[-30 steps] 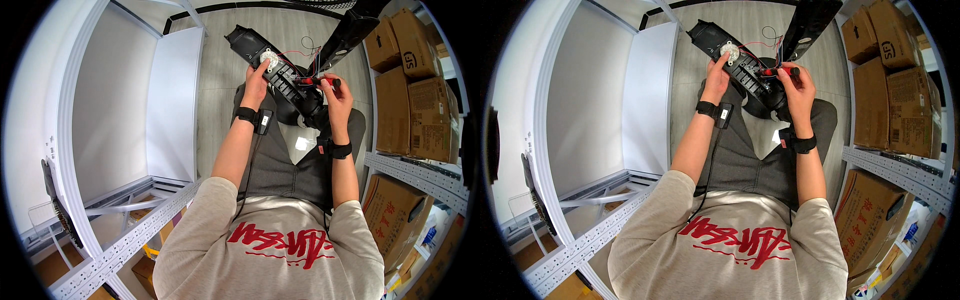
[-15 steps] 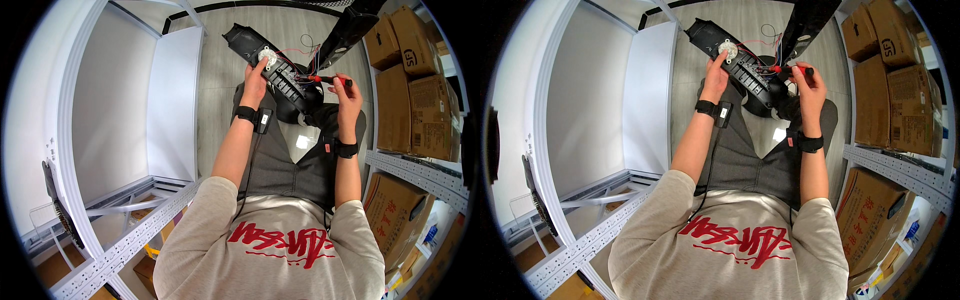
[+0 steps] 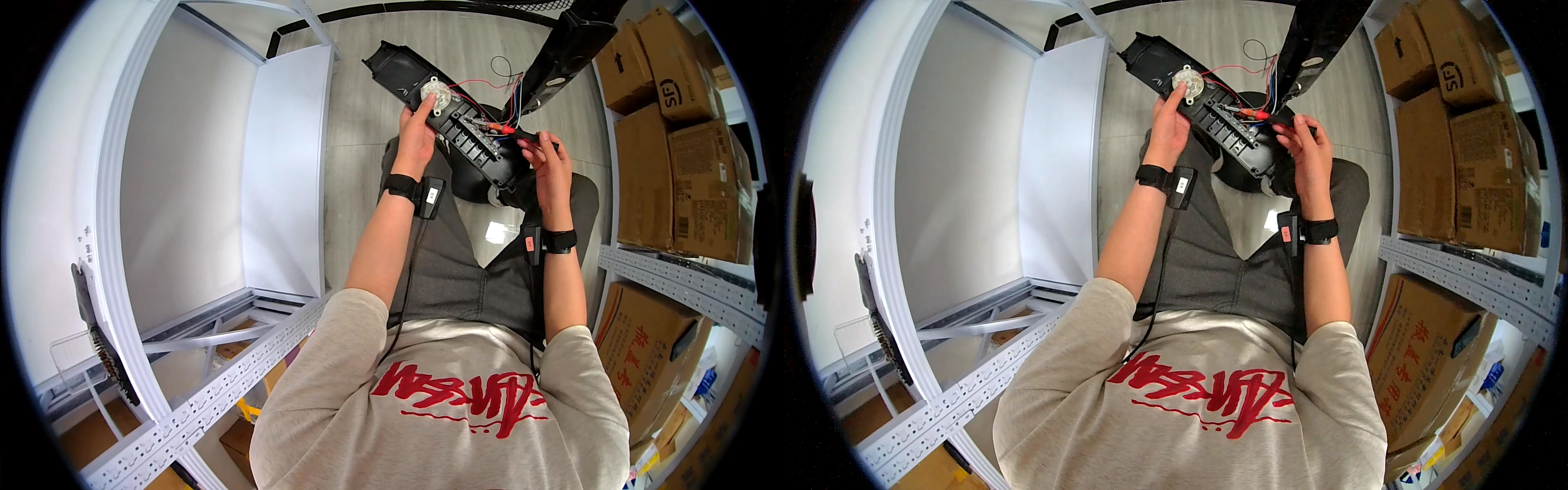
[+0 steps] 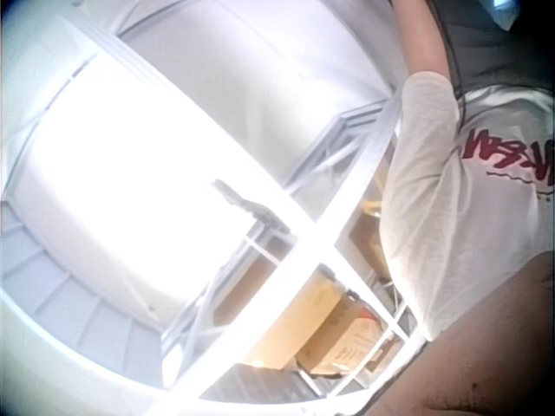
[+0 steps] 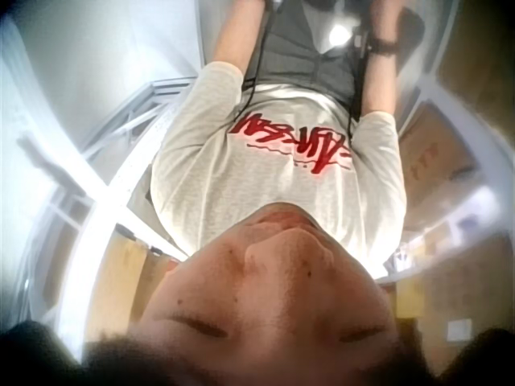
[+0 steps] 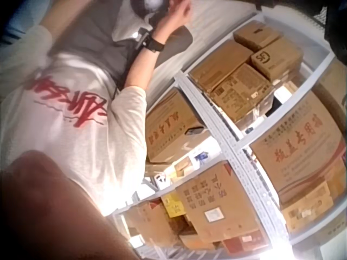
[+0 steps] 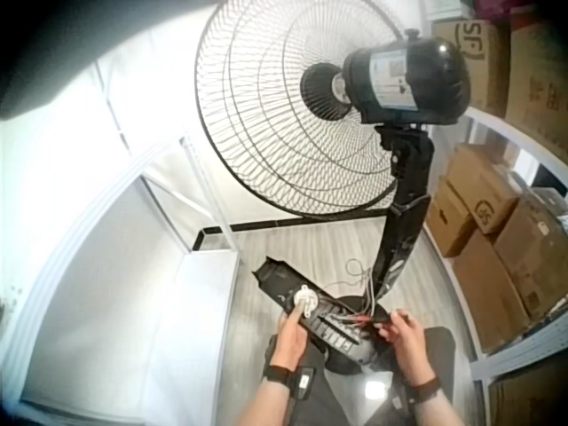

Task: The person sits on the floor and uses a screwdriver to connect and tighten wires inside the base of a standing fan. They manipulate the internal wiring and components, then reassemble the fan base housing.

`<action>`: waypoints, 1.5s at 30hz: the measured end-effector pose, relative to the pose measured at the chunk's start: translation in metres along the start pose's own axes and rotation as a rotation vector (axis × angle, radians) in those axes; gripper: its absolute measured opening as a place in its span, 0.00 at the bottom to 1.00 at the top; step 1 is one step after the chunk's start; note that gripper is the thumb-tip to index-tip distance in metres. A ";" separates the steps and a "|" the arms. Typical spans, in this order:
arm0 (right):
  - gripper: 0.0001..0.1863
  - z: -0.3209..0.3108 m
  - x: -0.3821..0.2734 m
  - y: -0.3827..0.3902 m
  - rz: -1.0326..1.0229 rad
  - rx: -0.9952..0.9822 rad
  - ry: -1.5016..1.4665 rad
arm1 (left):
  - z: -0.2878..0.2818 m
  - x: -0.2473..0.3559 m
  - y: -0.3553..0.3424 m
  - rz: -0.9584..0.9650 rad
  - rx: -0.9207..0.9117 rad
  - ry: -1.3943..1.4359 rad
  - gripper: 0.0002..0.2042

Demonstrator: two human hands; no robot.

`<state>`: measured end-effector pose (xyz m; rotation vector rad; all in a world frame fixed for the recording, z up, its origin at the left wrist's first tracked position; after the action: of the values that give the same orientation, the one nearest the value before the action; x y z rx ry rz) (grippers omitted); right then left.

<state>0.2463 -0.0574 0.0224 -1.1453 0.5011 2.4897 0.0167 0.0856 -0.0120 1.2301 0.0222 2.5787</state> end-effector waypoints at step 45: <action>0.09 0.050 -0.026 0.024 -0.103 -0.228 0.324 | -0.004 -0.003 -0.002 -0.019 0.022 0.007 0.18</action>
<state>0.2182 -0.0600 0.0771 -1.6334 0.2356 2.3272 0.0155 0.0867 -0.0171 1.2231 0.0635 2.5734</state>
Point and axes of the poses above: each hand's wrist, its own y-axis away from the middle knuckle, its own z-axis out of the palm, x = y × z, the point moved 8 cm from there along -y, towards the middle knuckle, and after that the axes turned 11 degrees about -y, right-handed, at the moved point
